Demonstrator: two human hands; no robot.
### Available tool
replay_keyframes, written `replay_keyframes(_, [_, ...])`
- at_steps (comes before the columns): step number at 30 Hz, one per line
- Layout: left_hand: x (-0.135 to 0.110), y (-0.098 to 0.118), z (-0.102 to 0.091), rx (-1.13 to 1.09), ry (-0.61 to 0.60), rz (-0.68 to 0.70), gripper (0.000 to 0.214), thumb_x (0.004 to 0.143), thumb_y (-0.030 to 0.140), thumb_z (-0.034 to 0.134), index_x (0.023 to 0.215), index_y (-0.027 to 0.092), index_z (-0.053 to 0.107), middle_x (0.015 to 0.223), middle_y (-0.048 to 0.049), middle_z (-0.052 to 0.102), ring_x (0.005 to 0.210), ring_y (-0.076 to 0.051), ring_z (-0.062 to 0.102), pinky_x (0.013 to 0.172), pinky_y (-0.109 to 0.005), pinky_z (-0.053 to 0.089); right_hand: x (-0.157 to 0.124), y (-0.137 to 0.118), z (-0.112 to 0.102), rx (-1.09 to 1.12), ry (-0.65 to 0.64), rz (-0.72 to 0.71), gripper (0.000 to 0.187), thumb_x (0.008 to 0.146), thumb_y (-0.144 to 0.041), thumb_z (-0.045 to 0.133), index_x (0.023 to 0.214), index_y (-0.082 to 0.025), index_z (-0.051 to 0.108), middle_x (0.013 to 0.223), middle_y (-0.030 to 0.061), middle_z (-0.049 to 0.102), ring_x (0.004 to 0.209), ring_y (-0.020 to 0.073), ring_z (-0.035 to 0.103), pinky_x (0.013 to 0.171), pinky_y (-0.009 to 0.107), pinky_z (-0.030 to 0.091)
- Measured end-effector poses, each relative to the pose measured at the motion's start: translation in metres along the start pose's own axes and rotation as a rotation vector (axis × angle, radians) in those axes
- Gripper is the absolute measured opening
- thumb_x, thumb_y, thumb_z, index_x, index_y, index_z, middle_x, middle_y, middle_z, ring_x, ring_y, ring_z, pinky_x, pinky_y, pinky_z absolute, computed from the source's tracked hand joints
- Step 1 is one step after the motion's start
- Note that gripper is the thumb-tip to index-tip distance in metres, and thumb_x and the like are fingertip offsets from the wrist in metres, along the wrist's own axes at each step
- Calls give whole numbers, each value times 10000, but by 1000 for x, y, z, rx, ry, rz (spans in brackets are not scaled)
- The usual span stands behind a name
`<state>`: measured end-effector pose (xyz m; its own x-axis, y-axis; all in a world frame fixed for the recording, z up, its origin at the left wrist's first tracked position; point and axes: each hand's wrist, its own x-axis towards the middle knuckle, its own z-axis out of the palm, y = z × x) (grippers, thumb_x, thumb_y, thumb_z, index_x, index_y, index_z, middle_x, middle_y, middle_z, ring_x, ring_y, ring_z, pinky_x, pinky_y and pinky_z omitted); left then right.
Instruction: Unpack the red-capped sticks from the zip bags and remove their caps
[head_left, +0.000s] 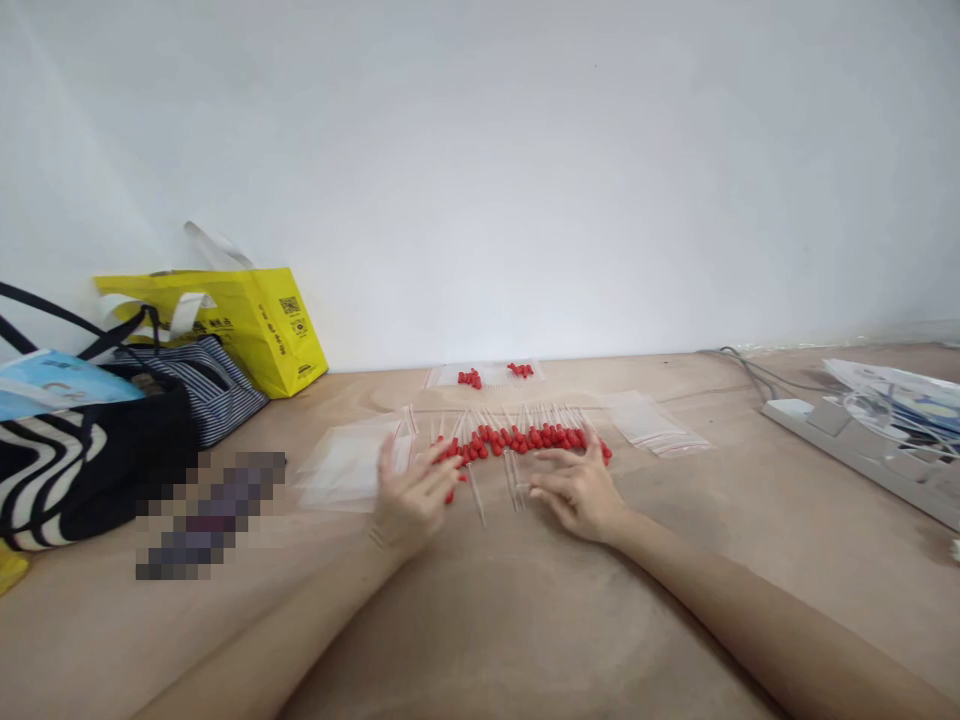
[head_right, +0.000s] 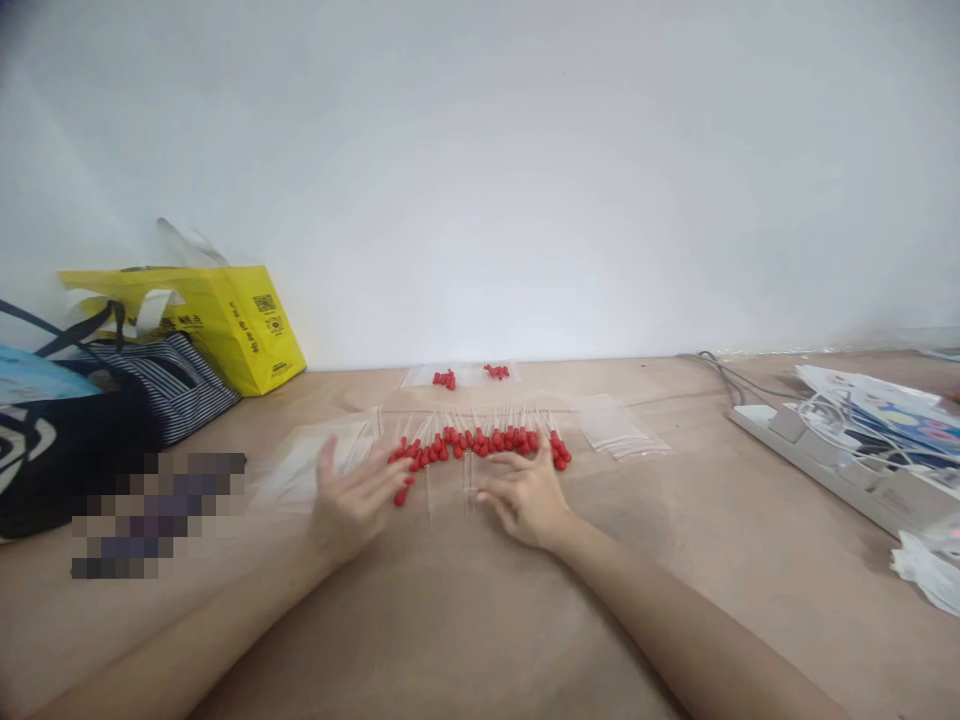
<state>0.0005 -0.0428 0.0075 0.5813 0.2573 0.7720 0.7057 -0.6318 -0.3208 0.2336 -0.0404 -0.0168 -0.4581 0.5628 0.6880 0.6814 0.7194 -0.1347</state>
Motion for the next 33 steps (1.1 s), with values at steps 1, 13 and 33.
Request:
replay_keyframes(1, [0, -6, -1, 1, -18, -91, 239, 822, 119, 396, 775, 237, 598, 876, 31, 683, 924, -192, 589, 993, -557, 145, 1, 1, -1, -13, 17, 62, 196, 844, -263, 425, 810, -259, 618, 725, -28, 674, 854, 150, 580, 968, 497, 58])
replay_keyframes(13, [-4, -28, 0, -226, -430, -731, 162, 735, 292, 494, 835, 173, 539, 648, 12, 565, 520, -114, 507, 508, -230, 406, -5, 10, 37, -30, -125, 300, 379, 741, -33, 363, 1069, -136, 522, 866, 83, 516, 796, 156, 536, 700, 242, 427])
replay_keyframes(33, [2, -6, -4, -219, -372, -302, 134, 774, 265, 477, 696, 196, 561, 718, -15, 612, 712, -166, 532, 657, -295, 379, 5, -9, 48, 125, 17, 390, 456, 688, -39, 387, 1138, -107, 418, 996, 143, 481, 815, 181, 522, 739, 318, 450])
